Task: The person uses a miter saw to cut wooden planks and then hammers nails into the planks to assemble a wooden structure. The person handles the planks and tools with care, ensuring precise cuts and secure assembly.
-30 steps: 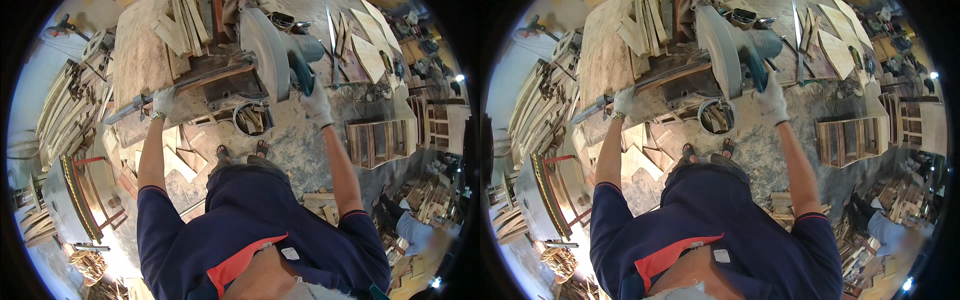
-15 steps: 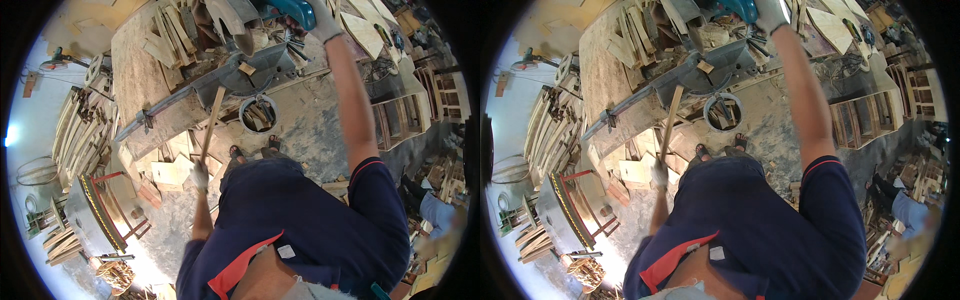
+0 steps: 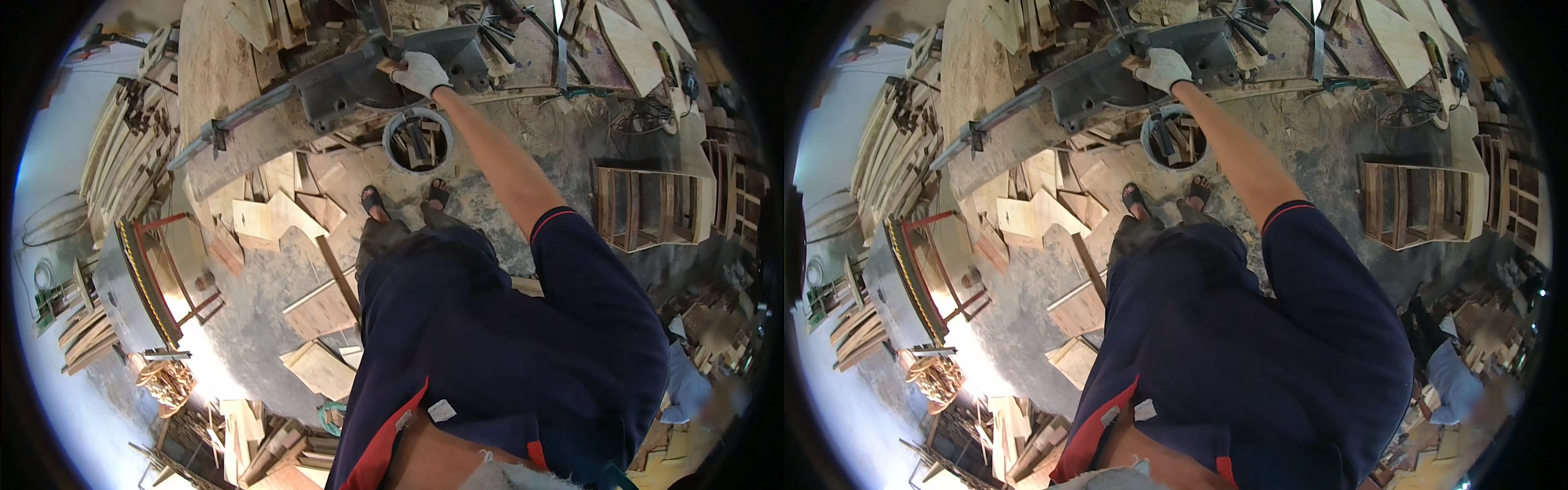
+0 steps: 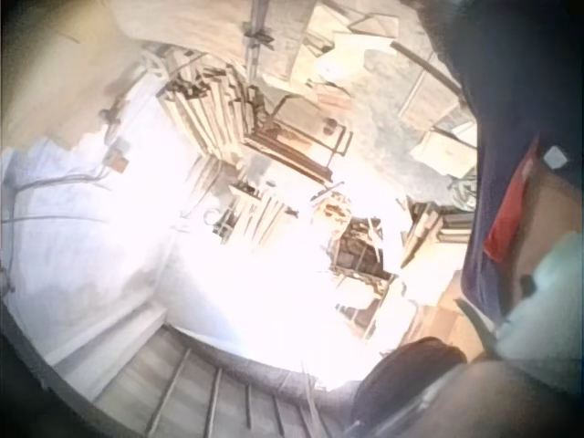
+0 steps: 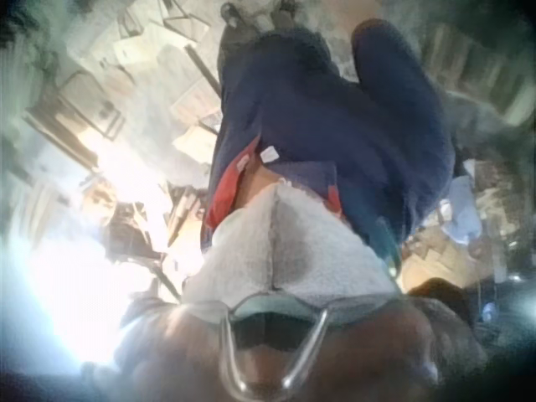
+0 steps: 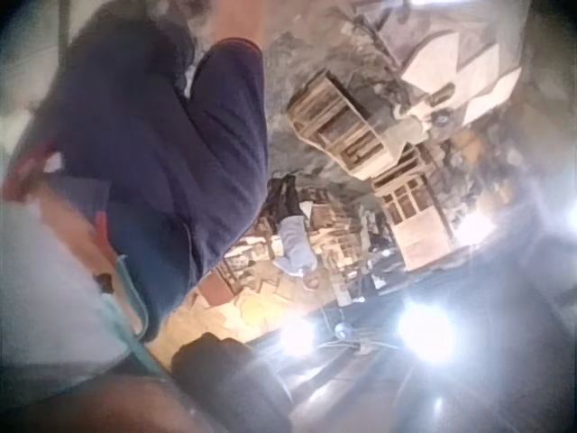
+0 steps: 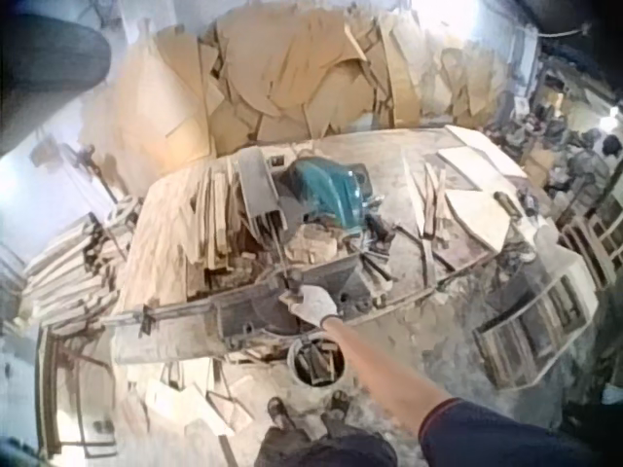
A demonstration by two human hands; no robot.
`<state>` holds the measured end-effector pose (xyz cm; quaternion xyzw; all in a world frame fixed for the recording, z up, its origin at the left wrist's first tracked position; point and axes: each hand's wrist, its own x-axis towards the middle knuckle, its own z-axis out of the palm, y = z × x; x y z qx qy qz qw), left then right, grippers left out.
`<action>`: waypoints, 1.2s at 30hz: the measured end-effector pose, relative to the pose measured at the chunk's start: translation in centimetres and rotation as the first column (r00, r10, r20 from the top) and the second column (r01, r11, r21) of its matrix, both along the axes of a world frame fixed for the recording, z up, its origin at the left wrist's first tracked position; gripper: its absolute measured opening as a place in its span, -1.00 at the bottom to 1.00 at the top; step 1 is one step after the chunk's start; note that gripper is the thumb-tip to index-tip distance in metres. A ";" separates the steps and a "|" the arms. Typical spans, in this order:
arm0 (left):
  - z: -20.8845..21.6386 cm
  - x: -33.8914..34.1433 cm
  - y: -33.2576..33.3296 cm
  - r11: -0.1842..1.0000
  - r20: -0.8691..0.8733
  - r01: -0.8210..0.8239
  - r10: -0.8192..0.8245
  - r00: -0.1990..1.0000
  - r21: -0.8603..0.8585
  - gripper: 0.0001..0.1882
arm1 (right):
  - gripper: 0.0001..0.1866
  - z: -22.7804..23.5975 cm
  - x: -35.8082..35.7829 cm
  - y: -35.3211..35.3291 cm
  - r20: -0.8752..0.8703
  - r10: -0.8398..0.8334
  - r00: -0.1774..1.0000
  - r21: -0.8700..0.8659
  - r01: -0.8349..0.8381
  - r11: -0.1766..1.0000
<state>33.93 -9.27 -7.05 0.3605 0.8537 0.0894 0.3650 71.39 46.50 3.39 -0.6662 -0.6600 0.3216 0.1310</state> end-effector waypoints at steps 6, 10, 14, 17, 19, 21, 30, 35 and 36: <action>1.0 3.5 -4.7 0.995 0.068 -0.080 0.083 0.994 -0.053 -0.77 | -0.66 -1.9 4.3 -10.5 -0.822 0.181 0.539 -0.438 -0.804 0.403; 0.7 5.3 -8.2 0.992 0.113 -0.092 0.102 0.988 -0.092 -0.78 | -0.55 -7.6 6.9 -20.2 -0.666 -0.370 0.648 -0.705 -0.385 0.596; -0.5 6.0 -11.9 0.990 0.157 -0.066 0.085 0.984 -0.121 -0.79 | -0.58 -13.2 10.5 -27.2 0.030 0.141 0.990 -0.387 -0.119 0.914; -1.9 6.0 -14.5 0.993 0.198 -0.015 0.038 0.980 -0.119 -0.79 | -0.58 -15.9 13.6 -35.0 0.066 0.022 0.998 -0.439 0.009 0.898; -2.8 5.5 -15.5 0.996 0.228 0.020 0.000 0.974 -0.086 -0.79 | -0.56 -17.3 14.9 -40.1 0.036 -0.186 0.982 -0.574 0.173 0.800; -3.6 4.7 -15.7 0.998 0.264 -0.061 0.059 0.963 -0.001 -0.80 | -0.50 -17.7 16.4 -45.2 0.111 -0.116 0.987 -0.622 0.160 0.767; -4.4 3.6 -11.0 0.989 0.178 0.145 -0.146 0.973 0.020 -0.71 | -0.47 -11.0 20.1 -62.3 0.091 -0.373 0.923 -0.661 0.336 0.671; -3.5 11.4 -2.2 0.918 0.261 0.391 -0.363 0.894 -0.062 -0.70 | -0.48 -9.5 21.0 -64.8 0.101 -0.527 0.844 -0.442 0.513 0.736; -2.0 14.4 -0.1 0.869 0.222 0.489 -0.493 0.842 0.076 -0.64 | -0.50 -9.4 21.2 -65.1 0.114 -0.492 0.863 -0.403 0.493 0.771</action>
